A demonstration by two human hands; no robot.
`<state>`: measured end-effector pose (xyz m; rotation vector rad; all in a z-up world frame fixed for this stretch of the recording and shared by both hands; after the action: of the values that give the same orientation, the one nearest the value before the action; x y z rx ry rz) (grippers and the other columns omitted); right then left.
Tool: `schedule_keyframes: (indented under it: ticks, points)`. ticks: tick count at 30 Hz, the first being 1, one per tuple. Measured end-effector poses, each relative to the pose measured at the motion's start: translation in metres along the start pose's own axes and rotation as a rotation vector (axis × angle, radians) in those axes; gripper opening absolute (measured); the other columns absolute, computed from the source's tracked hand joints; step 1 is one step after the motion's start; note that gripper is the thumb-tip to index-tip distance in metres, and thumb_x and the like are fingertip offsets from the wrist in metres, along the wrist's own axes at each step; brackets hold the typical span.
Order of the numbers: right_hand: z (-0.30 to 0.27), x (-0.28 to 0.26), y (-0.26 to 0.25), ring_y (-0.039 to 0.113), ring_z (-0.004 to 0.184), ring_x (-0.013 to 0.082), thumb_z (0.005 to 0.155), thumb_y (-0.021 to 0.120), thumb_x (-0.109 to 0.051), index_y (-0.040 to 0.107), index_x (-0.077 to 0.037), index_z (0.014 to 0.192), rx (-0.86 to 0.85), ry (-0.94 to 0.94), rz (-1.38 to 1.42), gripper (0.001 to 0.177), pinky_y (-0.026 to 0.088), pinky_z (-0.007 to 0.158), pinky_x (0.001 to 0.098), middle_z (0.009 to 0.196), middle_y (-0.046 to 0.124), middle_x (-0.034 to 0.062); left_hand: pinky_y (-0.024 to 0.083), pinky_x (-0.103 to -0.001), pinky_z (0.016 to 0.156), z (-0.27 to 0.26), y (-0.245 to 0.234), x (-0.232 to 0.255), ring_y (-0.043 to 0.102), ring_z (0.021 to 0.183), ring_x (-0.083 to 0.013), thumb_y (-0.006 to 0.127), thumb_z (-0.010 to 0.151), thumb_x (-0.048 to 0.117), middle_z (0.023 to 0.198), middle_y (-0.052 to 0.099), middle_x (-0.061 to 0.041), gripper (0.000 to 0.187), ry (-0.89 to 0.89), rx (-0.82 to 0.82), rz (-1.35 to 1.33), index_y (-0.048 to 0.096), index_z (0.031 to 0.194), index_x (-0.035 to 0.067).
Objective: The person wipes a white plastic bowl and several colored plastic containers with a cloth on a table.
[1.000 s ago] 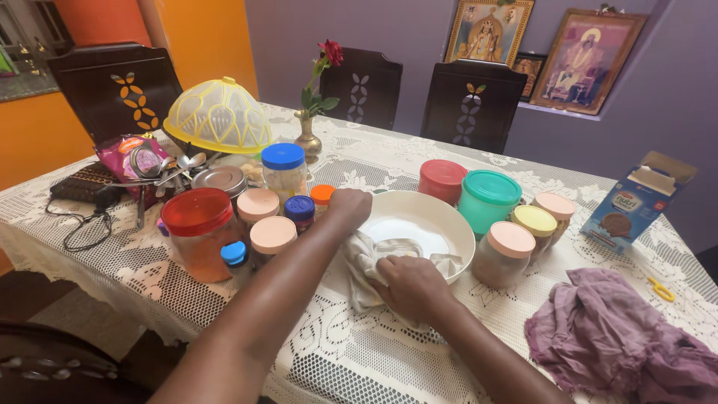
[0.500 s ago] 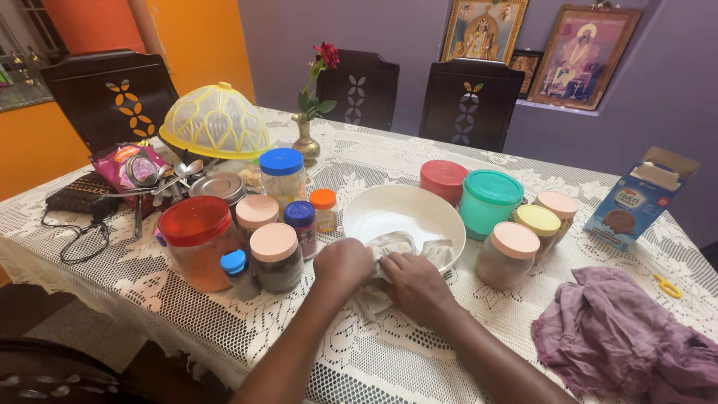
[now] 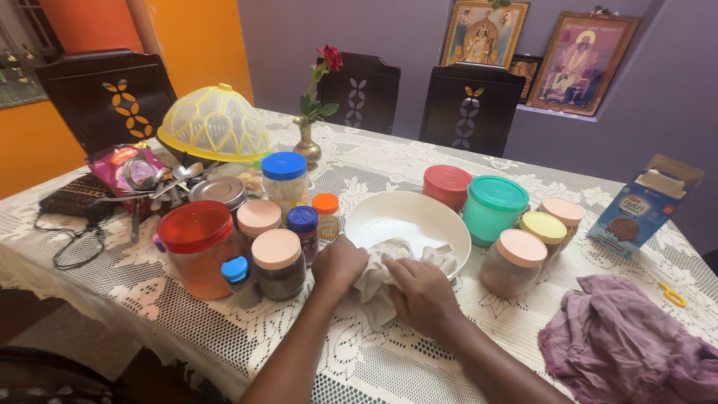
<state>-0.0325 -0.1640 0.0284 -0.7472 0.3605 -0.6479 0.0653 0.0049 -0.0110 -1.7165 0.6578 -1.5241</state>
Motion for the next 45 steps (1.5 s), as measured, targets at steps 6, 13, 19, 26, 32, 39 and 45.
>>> schedule_keyframes:
  ticks: [6,13,19,26,32,39,45]
  points:
    - [0.001,0.002,0.006,0.066,0.079,0.0326,0.082,0.075,-0.022,0.063,-0.003,0.106,-0.132,0.007,-0.008,0.033,0.051,0.067,0.0456,0.089,0.065,0.0117,0.057,-0.047,0.09,0.024,0.006,0.004,0.072,0.104,-0.0387,0.055,0.088,0.027,0.11,0.076,-0.021,0.034,0.098,0.087,0.102,0.078,0.103,0.006]
    - [0.003,0.002,0.006,0.065,0.079,0.0341,0.086,0.073,-0.026,0.06,-0.005,0.097,-0.199,-0.029,0.016,0.028,0.051,0.069,0.0464,0.086,0.063,0.0122,0.058,-0.045,0.085,0.073,-0.001,0.023,0.072,0.107,-0.0364,0.059,0.092,0.02,0.114,0.075,-0.021,0.029,0.151,0.033,0.301,0.079,0.108,0.006]
    - [0.011,0.004,0.0,0.065,0.084,0.0385,0.09,0.069,-0.03,0.059,-0.004,0.096,-0.335,0.085,0.032,0.029,0.051,0.072,0.0496,0.09,0.064,0.0149,0.06,-0.042,0.082,0.103,0.015,0.05,0.074,0.108,-0.0292,0.063,0.089,0.014,0.116,0.076,-0.013,0.028,0.219,-0.061,0.54,0.08,0.111,0.01]
    - [0.02,0.016,-0.009,0.068,0.098,0.0363,0.092,0.069,-0.033,0.064,-0.005,0.104,-0.734,0.245,-0.003,0.03,0.051,0.086,0.0479,0.102,0.07,0.015,0.058,-0.043,0.081,0.144,0.016,0.053,0.076,0.096,-0.0313,0.064,0.088,0.013,0.105,0.077,-0.017,0.024,0.33,-0.207,0.479,0.078,0.106,0.004]
    - [0.02,0.017,-0.018,0.068,0.103,0.0332,0.083,0.073,-0.015,0.068,-0.008,0.106,-0.778,0.182,0.059,0.025,0.053,0.088,0.046,0.108,0.071,0.0117,0.059,-0.045,0.079,0.178,0.025,0.048,0.076,0.094,-0.0347,0.061,0.086,0.006,0.104,0.077,-0.021,0.024,0.482,-0.25,0.655,0.078,0.103,0.002]
    - [0.019,0.015,-0.017,0.069,0.1,0.0326,0.079,0.074,-0.017,0.067,-0.009,0.107,-0.711,0.182,0.077,0.029,0.052,0.086,0.0459,0.106,0.07,0.0095,0.059,-0.042,0.077,0.084,0.003,0.055,0.075,0.101,-0.0292,0.061,0.09,0.014,0.109,0.076,-0.012,0.021,0.474,0.171,0.647,0.079,0.1,0.009]
    - [0.001,0.002,0.017,0.064,0.091,0.0338,0.08,0.076,-0.026,0.06,-0.005,0.093,-0.3,0.103,-0.078,0.029,0.051,0.075,0.0453,0.094,0.063,0.0123,0.056,-0.047,0.092,-0.024,0.004,0.017,0.071,0.108,-0.0374,0.067,0.088,0.04,0.114,0.072,-0.023,0.06,0.036,-0.013,0.112,0.055,0.127,-0.003]
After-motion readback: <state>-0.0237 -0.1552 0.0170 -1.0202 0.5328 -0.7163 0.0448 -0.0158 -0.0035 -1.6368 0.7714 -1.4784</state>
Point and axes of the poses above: each hand's wrist, its own z-axis towards the middle knuckle, its own y-axis out of the palm, x = y × z, the point moved 5 cm from there along z, towards the middle knuckle
